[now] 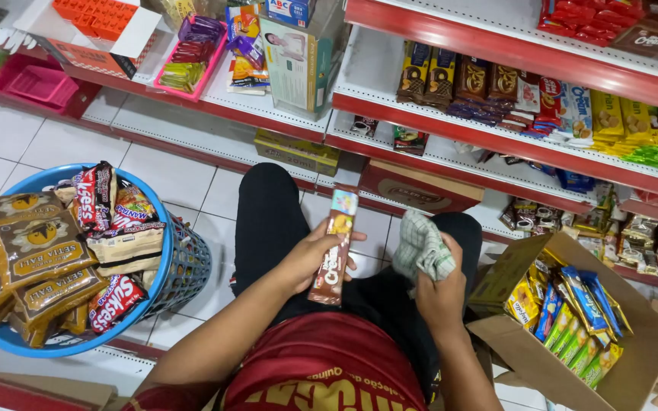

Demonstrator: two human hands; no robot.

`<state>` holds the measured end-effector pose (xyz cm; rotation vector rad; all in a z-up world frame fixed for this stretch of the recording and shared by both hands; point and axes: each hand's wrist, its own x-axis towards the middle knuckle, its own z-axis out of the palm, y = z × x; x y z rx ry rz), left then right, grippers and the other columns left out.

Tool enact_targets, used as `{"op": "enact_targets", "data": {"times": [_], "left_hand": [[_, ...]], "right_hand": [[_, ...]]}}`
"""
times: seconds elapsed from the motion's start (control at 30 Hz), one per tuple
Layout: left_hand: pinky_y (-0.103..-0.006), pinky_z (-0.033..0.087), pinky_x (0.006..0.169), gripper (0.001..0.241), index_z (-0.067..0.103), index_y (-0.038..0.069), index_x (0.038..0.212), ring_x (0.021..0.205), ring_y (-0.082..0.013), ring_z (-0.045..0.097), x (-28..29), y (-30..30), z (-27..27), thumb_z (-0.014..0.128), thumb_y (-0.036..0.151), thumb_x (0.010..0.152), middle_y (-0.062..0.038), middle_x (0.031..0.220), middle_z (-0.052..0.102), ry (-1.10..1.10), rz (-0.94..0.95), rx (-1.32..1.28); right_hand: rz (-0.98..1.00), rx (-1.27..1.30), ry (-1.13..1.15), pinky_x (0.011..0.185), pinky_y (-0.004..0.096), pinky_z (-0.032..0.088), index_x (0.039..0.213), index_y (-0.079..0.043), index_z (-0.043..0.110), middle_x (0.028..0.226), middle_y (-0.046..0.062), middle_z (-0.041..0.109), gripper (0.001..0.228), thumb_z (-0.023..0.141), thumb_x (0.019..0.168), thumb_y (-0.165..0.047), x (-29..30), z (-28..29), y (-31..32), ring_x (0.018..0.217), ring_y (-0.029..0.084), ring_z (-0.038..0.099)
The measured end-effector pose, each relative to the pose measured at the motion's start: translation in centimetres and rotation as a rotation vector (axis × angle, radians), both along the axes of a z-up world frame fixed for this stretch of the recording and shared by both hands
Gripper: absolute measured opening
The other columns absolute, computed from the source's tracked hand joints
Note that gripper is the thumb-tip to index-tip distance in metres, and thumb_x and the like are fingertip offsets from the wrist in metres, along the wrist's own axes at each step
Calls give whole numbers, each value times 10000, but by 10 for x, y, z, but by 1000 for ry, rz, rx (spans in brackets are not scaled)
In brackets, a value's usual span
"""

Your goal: The recorder is organizing snacks on store shelves and wiping down individual packages with a cloth.

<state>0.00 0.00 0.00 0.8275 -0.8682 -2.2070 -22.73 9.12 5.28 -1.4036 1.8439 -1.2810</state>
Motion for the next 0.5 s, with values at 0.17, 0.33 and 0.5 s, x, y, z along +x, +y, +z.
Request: {"op": "enact_targets", "data": {"times": [0.17, 0.33, 0.5], "left_hand": [[-319, 589, 583, 511, 332, 204, 1573, 752, -185, 655, -19, 16, -15, 386, 323, 1080, -158, 1244, 679, -35, -150, -10], [-486, 639, 873, 523, 353, 96, 1560, 1093, -216, 674, -33, 17, -27, 415, 301, 1083, -129, 1332, 585, 175, -167, 205], [-539, 496, 1037, 913, 398, 76, 1550, 1309, -354, 563, -25, 2, -16, 328, 757, 947, -212, 1407, 589, 401, 83, 454]], "right_hand": [[195, -283, 448, 1156, 460, 459, 1382, -8, 573, 1432, 197, 607, 517, 546, 877, 103, 14, 9, -28, 1368, 355, 574], [385, -204, 480, 1212, 542, 252, 1459, -35, 556, 1542, 230, 480, 595, 608, 875, 73, 41, -3, -37, 1471, 408, 381], [555, -126, 387, 1259, 558, 160, 1400, -114, 623, 1552, 119, 521, 714, 545, 733, 127, 53, -12, -18, 1524, 365, 350]]}}
